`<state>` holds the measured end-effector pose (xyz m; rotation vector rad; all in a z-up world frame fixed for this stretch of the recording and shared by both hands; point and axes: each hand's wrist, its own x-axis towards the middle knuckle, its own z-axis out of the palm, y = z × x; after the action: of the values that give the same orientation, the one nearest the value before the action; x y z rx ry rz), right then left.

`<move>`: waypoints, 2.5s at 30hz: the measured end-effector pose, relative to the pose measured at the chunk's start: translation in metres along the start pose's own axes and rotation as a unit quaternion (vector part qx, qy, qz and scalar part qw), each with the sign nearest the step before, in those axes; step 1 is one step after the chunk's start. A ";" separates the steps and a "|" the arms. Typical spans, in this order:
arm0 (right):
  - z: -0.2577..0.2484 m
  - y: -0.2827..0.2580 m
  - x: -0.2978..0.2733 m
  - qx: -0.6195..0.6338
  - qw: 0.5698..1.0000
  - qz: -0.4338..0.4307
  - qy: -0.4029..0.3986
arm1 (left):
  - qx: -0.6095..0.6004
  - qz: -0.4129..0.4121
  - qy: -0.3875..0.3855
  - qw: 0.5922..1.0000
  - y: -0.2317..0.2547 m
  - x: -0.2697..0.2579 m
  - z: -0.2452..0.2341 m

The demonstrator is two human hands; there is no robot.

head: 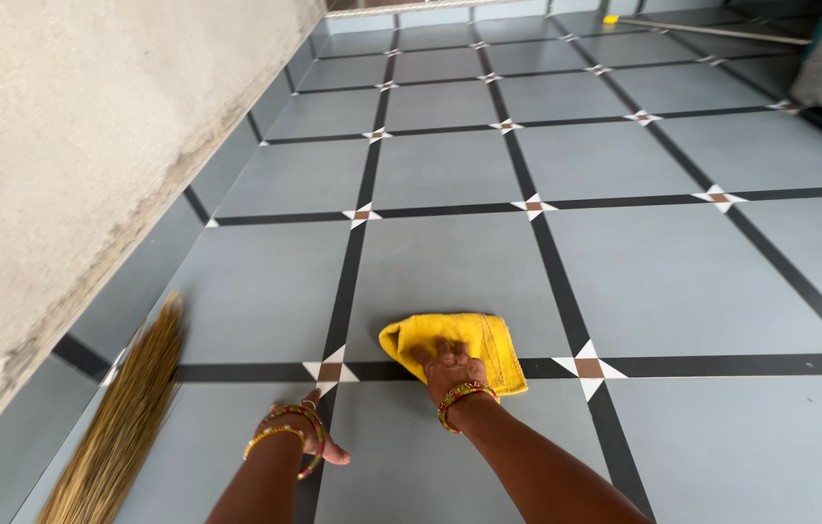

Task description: The person sweeps the floor with a broom and then wipes the tiles by hand using a yellow cloth.

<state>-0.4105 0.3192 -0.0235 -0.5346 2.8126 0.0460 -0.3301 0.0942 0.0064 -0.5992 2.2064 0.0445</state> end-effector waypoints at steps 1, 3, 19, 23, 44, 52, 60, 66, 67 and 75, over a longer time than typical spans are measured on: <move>-0.001 0.000 -0.001 -0.001 1.000 0.009 -0.006 | -0.009 0.010 0.003 1.000 -0.002 0.005 -0.007; -0.008 0.000 -0.003 0.013 1.000 0.014 -0.002 | -0.008 0.028 0.013 0.999 -0.002 0.012 -0.023; 0.001 -0.019 0.003 -0.024 0.996 0.081 -0.018 | -0.025 0.089 0.006 0.996 -0.026 -0.045 -0.067; -0.002 -0.026 0.018 0.005 0.993 0.109 -0.050 | -0.039 0.110 -0.004 0.993 -0.031 -0.022 -0.071; -0.055 -0.136 0.045 0.127 0.973 0.191 -0.036 | -0.114 0.073 0.036 0.990 0.002 0.058 -0.095; -0.064 -0.121 0.048 0.082 0.983 0.145 -0.079 | -0.130 0.071 0.045 0.988 0.007 0.080 -0.097; -0.062 -0.105 0.049 0.099 0.989 0.094 -0.056 | -0.121 0.064 0.046 0.989 0.009 0.064 -0.105; -0.038 -0.094 0.076 0.126 0.987 0.092 -0.042 | -0.133 0.062 0.047 0.988 0.009 0.054 -0.107; -0.033 -0.095 0.081 0.131 0.987 0.089 -0.037 | -0.137 0.065 0.050 0.987 0.008 0.056 -0.103; -0.021 -0.127 0.065 0.033 0.978 -0.200 0.041 | -0.240 0.168 0.267 0.918 -0.054 0.123 -0.071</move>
<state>-0.4284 0.1764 -0.0183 -1.0951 2.7140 -0.1530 -0.4245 -0.0198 -0.0289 -0.5223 2.8402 0.6938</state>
